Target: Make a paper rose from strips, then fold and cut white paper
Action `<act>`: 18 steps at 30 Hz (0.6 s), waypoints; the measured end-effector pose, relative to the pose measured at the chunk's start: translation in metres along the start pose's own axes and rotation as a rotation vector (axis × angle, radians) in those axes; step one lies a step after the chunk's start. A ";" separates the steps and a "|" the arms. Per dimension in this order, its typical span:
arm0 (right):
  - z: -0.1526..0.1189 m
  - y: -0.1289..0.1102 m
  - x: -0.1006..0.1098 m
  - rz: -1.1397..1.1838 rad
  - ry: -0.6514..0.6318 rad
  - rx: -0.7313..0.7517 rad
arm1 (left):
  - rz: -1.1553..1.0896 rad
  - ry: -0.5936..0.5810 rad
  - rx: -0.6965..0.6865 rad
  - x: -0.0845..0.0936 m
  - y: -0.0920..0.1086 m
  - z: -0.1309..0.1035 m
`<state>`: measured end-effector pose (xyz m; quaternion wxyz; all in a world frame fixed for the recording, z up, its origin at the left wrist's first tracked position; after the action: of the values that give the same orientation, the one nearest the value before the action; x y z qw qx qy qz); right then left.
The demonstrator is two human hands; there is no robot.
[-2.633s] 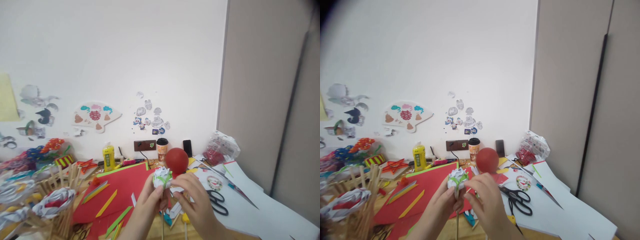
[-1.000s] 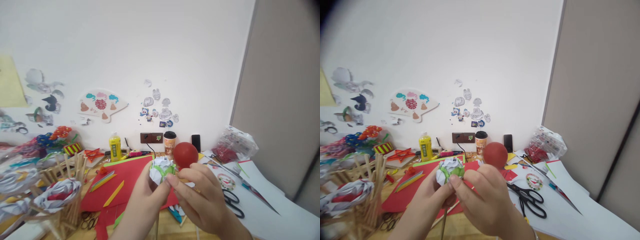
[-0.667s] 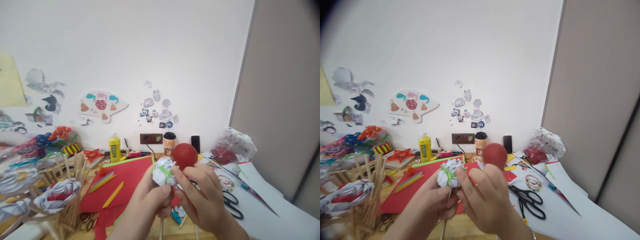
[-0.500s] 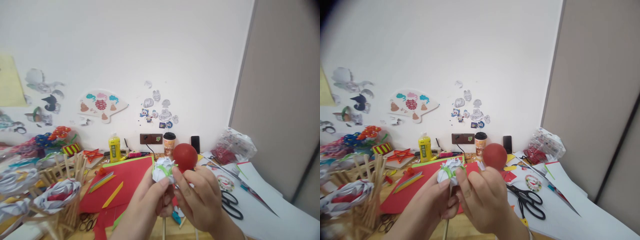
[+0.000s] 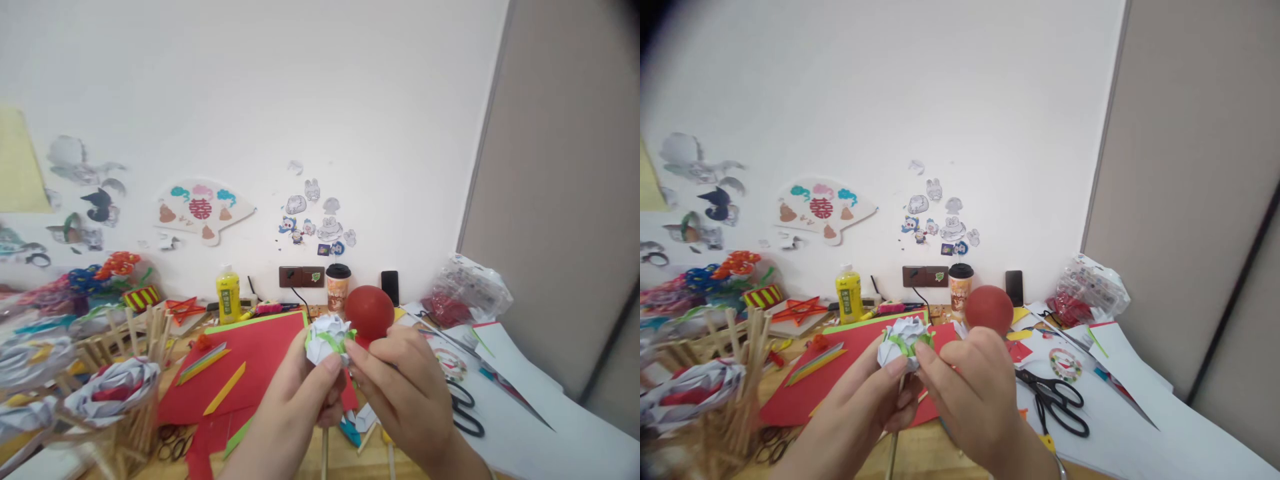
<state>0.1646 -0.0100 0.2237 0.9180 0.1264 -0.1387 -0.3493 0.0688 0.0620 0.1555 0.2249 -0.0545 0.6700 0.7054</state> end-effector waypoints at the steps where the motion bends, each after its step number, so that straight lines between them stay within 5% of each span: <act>1: 0.001 -0.001 0.001 -0.009 0.006 0.002 | 0.014 0.004 -0.001 0.000 0.001 0.000; 13: -0.001 -0.002 0.002 -0.031 0.042 -0.009 | 0.040 0.008 -0.008 0.002 0.000 -0.001; 18: -0.002 0.008 0.002 0.061 0.026 -0.064 | -0.101 -0.075 0.011 0.002 -0.006 0.012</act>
<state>0.1719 -0.0054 0.2252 0.9335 0.0971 -0.1195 -0.3237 0.0726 0.0743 0.1505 0.2853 -0.0607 0.6613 0.6911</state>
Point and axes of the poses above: each hand's wrist, its own z-axis towards the middle knuckle, its own x-axis out of the back of the hand, y = z × x, the point moved 9 cm from there along z, towards the middle knuckle, and after that the axes turned 5 degrees about x, right-handed, at the moved point
